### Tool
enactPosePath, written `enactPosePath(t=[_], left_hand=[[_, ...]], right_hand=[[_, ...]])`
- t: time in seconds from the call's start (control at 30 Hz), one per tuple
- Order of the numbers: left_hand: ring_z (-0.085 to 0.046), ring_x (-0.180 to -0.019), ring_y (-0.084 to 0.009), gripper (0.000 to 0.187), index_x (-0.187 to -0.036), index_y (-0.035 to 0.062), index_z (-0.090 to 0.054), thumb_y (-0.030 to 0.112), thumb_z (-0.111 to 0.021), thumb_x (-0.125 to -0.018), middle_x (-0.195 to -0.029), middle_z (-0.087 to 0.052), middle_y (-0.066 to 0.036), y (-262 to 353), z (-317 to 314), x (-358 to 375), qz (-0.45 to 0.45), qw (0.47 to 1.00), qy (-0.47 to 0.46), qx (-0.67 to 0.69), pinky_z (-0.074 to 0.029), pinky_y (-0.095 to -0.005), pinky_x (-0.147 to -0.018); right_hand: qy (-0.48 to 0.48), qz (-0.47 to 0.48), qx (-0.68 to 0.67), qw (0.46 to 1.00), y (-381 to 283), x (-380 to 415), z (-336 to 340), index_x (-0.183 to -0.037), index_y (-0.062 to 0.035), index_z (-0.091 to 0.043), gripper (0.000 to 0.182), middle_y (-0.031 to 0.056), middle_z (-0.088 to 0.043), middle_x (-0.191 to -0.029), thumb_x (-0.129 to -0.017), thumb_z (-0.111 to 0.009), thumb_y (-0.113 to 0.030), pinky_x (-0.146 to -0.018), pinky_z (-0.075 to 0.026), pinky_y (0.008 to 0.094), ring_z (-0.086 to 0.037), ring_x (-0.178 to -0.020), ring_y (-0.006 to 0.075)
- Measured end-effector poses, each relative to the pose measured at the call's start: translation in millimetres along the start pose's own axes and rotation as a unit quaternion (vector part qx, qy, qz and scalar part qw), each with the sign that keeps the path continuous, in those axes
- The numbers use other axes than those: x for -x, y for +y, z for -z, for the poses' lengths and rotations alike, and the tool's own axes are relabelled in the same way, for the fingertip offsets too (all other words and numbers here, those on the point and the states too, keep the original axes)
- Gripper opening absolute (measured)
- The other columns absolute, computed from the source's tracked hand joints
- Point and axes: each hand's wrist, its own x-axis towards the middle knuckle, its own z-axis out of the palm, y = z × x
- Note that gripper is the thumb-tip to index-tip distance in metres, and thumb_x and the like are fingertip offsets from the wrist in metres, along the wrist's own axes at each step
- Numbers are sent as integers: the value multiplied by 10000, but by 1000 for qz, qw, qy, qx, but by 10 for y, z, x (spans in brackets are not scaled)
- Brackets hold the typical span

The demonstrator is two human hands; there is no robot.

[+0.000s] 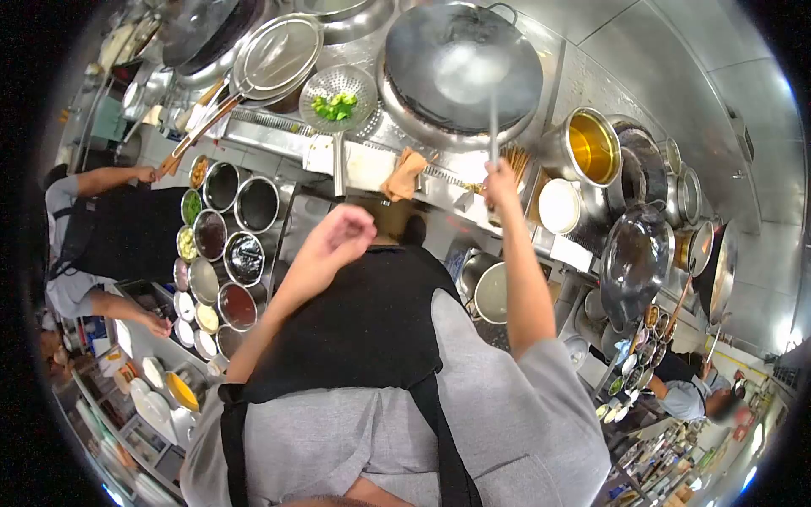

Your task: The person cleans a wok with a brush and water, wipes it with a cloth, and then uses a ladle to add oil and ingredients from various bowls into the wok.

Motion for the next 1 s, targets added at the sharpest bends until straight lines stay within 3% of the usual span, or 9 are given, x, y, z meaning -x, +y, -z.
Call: enactPosePath(t=[0.13,0.23,0.3,0.37,0.5,0.6,0.7,0.87,1.0], left_hand=[[-614,-1022,-305,575,-1183,-2,-544,346,-757,-777,-1099,-615,-151,-1393,94,-1539,17,954,136,-267,-489,-425,-914],[-583,-1121,-345,666,-1215,-26,-532,415,-766,-775,-1209,-582,-213,-2052,50,-2255,50,861,201,-464,-484,-437,-938],[-528,-1180,-396,752,-1234,-24,-531,481,-782,-736,-1232,-561,-206,-2083,-79,-2422,140,795,199,-556,-438,-499,-996],[-502,-1206,-397,733,-1237,-7,-543,483,-787,-749,-1232,-553,-185,-2124,-111,-2483,141,799,204,-548,-412,-511,-1024],[-547,-1193,-340,655,-1197,34,-578,453,-796,-743,-1243,-584,-174,-2092,-49,-2592,160,781,174,-578,-432,-496,-1011],[-620,-1141,-311,600,-1240,32,-575,405,-770,-812,-1213,-637,-163,-2020,222,-2704,227,814,87,-527,-472,-460,-981],[-680,-1006,-311,621,-1311,28,-549,398,-751,-855,-1187,-660,-148,-2170,599,-2622,173,981,-12,-85,-541,-436,-892],[-659,-1063,-310,565,-1400,83,-491,426,-587,-960,-1258,-626,-175,-1280,664,-2097,182,856,-72,479,-573,-444,-859],[-664,-845,-250,582,-1409,73,-449,424,-582,-964,-1162,-645,-192,-492,560,-1833,189,789,-173,558,-591,-331,-677]], right_hand=[[-284,-117,-502,808,-373,135,110,-1148,-40,-529,215,-51,-427,-627,-1047,-503,-228,-379,-337,246,-402,-453,73],[-379,-142,-558,724,-715,106,522,-1122,-46,-535,172,-59,-416,-631,-1050,-484,-193,-367,-346,209,-405,-444,33],[-370,-106,-450,806,-667,55,727,-1113,-38,-542,191,-41,-450,-629,-1031,-512,-208,-351,-352,244,-452,-437,56],[-170,79,-23,982,-541,-45,787,-1121,-16,-543,257,-19,-484,-632,-1000,-558,-242,-336,-355,284,-482,-434,74],[146,283,329,889,-364,-479,592,-1295,-26,-515,412,206,-682,-786,-929,-590,-201,-653,-539,504,-692,-735,372],[125,157,359,912,-256,-489,231,-1395,-72,-476,528,275,-695,-928,-900,-607,-203,-815,-522,541,-667,-915,460],[103,149,344,922,-20,-156,-53,-1367,-67,-519,514,226,-696,-887,-893,-642,-225,-773,-533,486,-683,-820,396],[71,137,82,985,-29,128,-180,-1285,-39,-573,430,127,-651,-794,-903,-660,-217,-697,-504,390,-607,-695,245],[171,174,145,959,-159,-327,-133,-1264,-18,-553,364,91,-624,-749,-945,-613,-182,-652,-501,367,-594,-650,191]])
